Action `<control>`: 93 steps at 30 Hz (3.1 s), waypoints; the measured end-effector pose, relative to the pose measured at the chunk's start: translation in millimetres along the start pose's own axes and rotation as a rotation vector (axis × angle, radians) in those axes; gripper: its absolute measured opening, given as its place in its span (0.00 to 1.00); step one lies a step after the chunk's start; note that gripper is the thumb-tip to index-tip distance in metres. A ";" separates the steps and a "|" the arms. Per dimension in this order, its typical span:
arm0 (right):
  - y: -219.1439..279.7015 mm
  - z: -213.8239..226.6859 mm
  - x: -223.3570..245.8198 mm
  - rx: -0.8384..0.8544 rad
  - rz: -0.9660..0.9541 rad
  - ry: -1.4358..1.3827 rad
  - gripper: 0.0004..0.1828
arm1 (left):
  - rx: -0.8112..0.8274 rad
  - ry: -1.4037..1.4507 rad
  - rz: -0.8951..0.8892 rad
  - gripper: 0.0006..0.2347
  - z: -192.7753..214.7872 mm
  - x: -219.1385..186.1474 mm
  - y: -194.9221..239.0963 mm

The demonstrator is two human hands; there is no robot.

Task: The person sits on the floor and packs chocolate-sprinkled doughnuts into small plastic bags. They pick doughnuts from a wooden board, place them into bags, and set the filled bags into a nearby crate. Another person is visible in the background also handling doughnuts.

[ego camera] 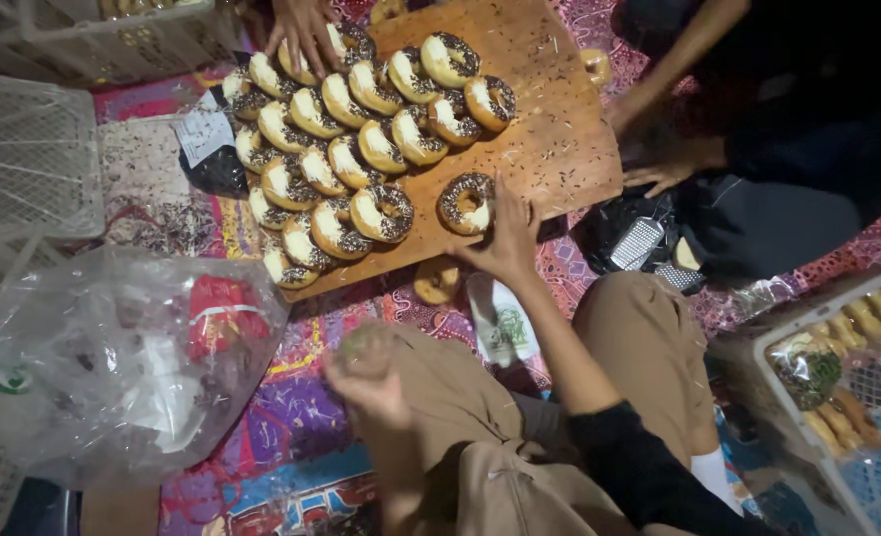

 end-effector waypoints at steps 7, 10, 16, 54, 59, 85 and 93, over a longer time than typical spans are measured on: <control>41.4 61.9 49.5 0.027 -0.105 -0.181 0.64 | -0.251 0.210 0.060 0.27 10.4 34.5 -34.3; 102.6 116.8 68.3 0.101 0.004 -0.216 0.62 | -0.288 0.109 -0.117 0.25 7.6 41.5 -34.1; 129.3 143.9 98.9 0.101 0.054 -0.035 0.57 | 0.215 0.003 0.128 0.30 -20.0 123.9 36.3; 86.6 272.8 71.5 -0.008 0.706 -0.548 0.08 | 0.958 -1.594 -0.395 0.07 -205.7 110.2 194.0; 105.6 261.6 76.3 -0.313 0.916 -0.169 0.15 | 0.925 -1.596 -0.303 0.05 -211.4 98.4 202.8; 239.3 -86.9 11.0 0.837 -0.335 -0.647 0.14 | 0.544 -2.028 -1.171 0.15 21.3 -22.2 81.2; 129.2 -98.2 -78.5 0.498 0.360 0.445 0.15 | 0.473 -2.036 -0.376 0.06 52.3 66.3 -121.5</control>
Point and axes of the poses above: each hand's wrist, its own y-axis away from the middle knuckle, its own z-axis out of the back of the hand, x = y × z, the point moved 3 cm from there along -y, towards the middle knuckle, and after that the axes turned 14 degrees about y, right-handed, at the moved point
